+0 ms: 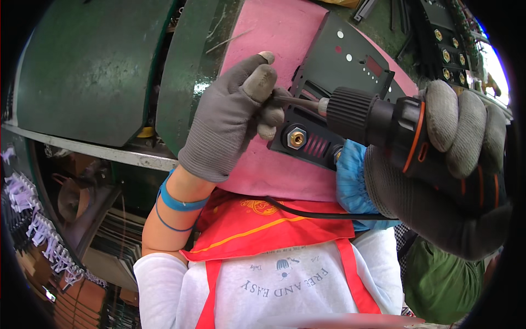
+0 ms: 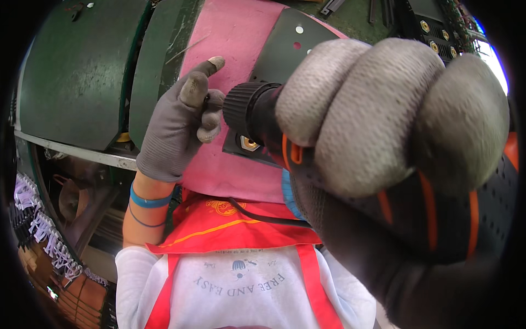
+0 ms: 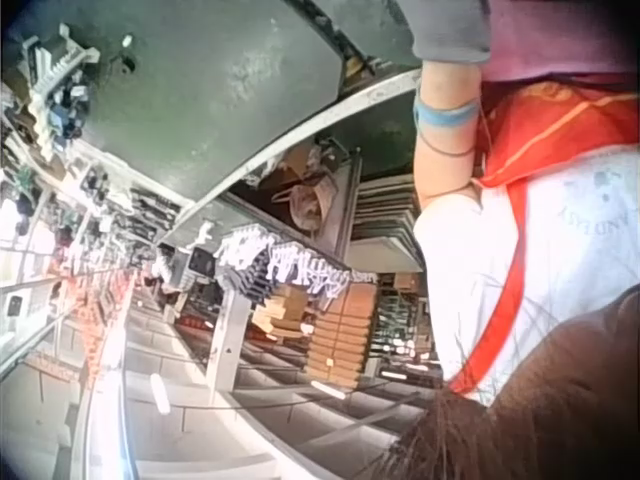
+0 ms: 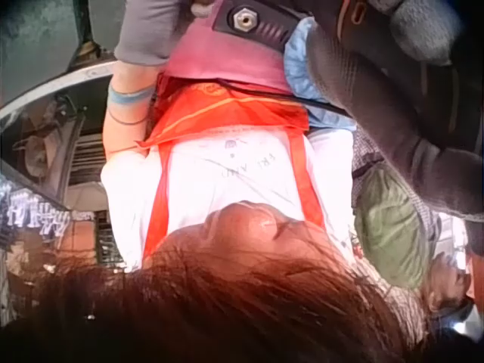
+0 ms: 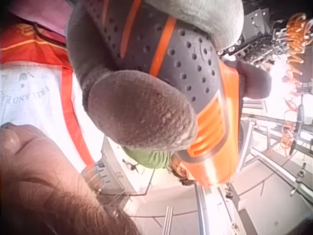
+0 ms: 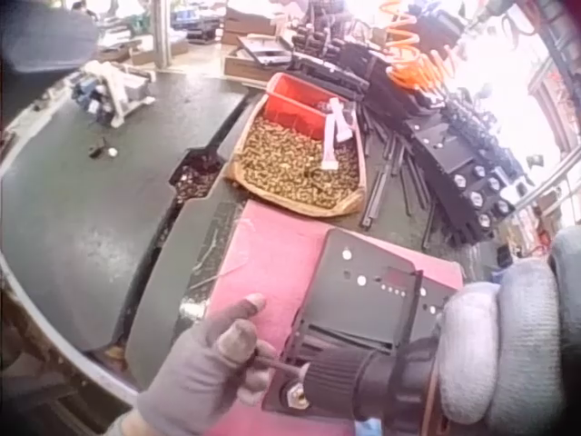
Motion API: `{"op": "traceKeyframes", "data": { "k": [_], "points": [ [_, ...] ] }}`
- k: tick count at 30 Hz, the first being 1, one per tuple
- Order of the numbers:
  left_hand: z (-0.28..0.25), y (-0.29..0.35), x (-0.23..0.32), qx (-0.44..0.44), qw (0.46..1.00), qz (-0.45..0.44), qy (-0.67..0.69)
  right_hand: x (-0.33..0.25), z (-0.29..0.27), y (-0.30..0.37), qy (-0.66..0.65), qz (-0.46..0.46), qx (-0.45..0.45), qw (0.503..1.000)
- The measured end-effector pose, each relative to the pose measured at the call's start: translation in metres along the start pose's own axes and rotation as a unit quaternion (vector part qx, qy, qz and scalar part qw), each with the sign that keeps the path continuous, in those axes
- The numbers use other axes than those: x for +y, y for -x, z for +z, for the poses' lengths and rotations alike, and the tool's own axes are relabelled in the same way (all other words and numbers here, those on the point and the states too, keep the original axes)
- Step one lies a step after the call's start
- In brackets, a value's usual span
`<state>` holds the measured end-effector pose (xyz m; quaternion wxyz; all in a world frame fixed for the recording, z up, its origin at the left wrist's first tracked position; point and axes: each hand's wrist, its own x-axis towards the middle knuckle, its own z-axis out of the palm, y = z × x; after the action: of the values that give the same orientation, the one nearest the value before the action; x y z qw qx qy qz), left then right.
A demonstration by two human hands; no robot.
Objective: Using a power screwdriver to attach electronic components and plastic strips to housing panels on an assembly line.
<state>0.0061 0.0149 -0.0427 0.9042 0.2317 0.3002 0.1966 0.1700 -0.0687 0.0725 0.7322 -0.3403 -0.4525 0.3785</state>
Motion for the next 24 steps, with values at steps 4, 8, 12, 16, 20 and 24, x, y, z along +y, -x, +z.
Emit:
{"op": "traceKeyframes", "data": {
  "k": [4, 8, 12, 16, 20, 24],
  "points": [
    [0.008, 0.004, -0.002, 0.032, 0.999, 0.014, -0.014, -0.003, 0.002, -0.003, -0.012, 0.055, -0.035, 0.998],
    [0.012, 0.003, -0.005, 0.048, 0.998, 0.033, -0.033, -0.004, 0.001, -0.002, -0.009, 0.089, -0.054, 0.995],
    [0.008, -0.002, -0.004, 0.034, 0.994, 0.088, -0.058, -0.007, -0.005, -0.001, 0.013, 0.08, -0.053, 0.995],
    [0.003, 0.003, -0.004, 0.07, 0.948, 0.137, -0.28, -0.003, -0.02, -0.003, 0.072, 0.024, -0.028, 0.997],
    [0.01, 0.007, -0.025, 0.017, 0.862, 0.131, -0.489, 0.006, -0.03, -0.003, 0.111, -0.037, -0.002, 0.993],
    [0.013, 0.005, -0.037, 0.061, 0.866, 0.147, -0.475, 0.007, -0.034, -0.004, 0.151, -0.027, -0.067, 0.986]
  ]
}}
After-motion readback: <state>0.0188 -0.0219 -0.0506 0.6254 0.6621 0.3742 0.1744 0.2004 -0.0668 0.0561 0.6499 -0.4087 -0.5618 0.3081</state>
